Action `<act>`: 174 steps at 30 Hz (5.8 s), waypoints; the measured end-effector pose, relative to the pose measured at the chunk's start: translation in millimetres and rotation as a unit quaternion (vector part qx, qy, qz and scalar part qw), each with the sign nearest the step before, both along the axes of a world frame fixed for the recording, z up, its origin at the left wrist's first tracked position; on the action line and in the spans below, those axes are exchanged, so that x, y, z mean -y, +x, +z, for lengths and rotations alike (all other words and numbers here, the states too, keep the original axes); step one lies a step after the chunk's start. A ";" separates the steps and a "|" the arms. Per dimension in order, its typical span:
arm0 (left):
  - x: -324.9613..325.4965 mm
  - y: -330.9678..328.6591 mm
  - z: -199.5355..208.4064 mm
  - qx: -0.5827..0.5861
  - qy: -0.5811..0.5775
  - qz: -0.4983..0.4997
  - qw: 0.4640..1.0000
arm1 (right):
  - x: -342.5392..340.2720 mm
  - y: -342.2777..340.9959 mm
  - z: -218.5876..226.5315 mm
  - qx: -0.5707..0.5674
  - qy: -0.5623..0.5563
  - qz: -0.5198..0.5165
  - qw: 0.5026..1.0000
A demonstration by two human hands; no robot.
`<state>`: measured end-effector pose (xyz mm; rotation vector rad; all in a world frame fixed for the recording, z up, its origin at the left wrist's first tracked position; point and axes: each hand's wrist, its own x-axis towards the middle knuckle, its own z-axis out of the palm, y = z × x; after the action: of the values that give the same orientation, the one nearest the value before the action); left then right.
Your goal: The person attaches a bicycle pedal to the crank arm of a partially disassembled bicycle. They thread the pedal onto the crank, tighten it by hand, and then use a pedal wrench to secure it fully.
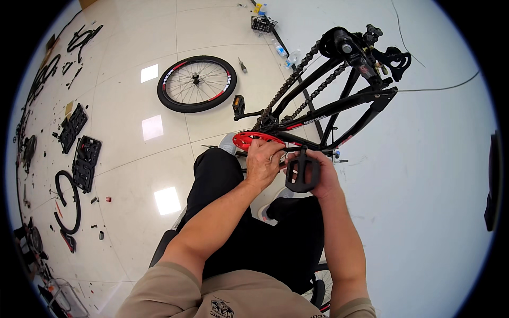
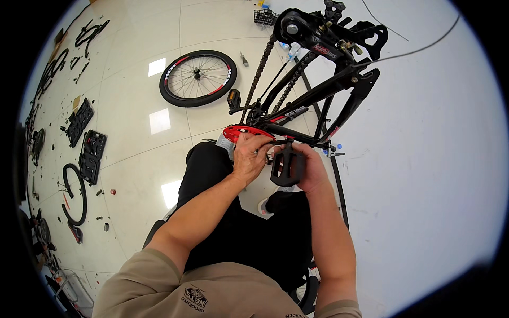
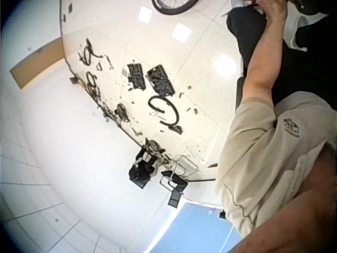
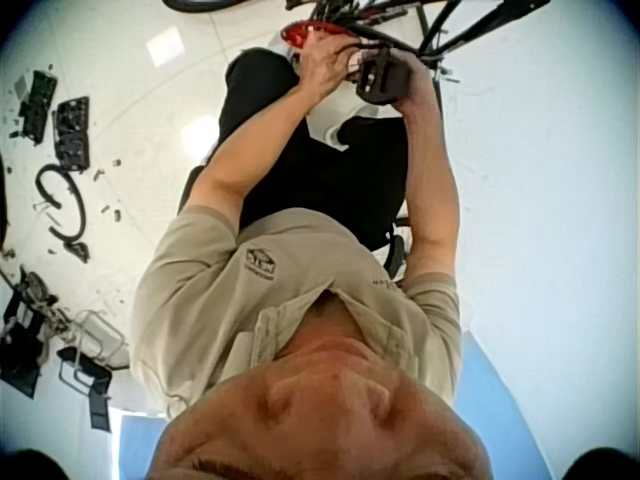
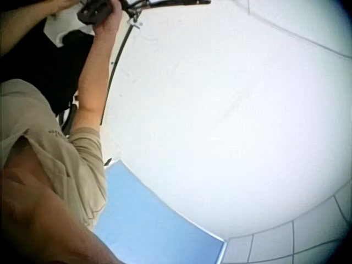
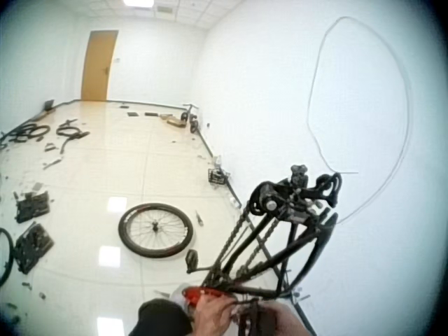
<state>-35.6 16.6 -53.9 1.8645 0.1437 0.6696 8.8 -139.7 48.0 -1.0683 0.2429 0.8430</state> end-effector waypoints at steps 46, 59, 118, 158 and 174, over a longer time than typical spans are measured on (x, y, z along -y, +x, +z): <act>1.1 2.4 -4.8 0.010 0.019 -0.002 1.000 | 1.8 5.4 34.8 0.148 -0.368 -0.006 0.918; 1.4 2.9 -5.7 0.030 0.015 0.011 0.999 | -12.5 17.9 28.7 0.031 -0.314 0.018 0.949; -26.1 48.1 66.5 -0.305 -0.234 -0.430 0.817 | 39.0 -76.6 -136.8 -0.109 -0.010 -0.219 0.970; -51.6 19.4 20.0 -0.195 -0.123 -0.329 0.916 | -10.8 -82.4 -166.1 -0.015 -0.156 -0.207 0.966; -42.3 -0.1 -0.8 -0.154 0.151 -0.234 0.948 | -9.8 -81.9 -154.5 -0.029 -0.170 -0.189 0.967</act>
<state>-35.7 58.9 -54.7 2.1848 -0.2103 0.0676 -73.1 -129.9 -106.5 -1.2648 0.6367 0.4968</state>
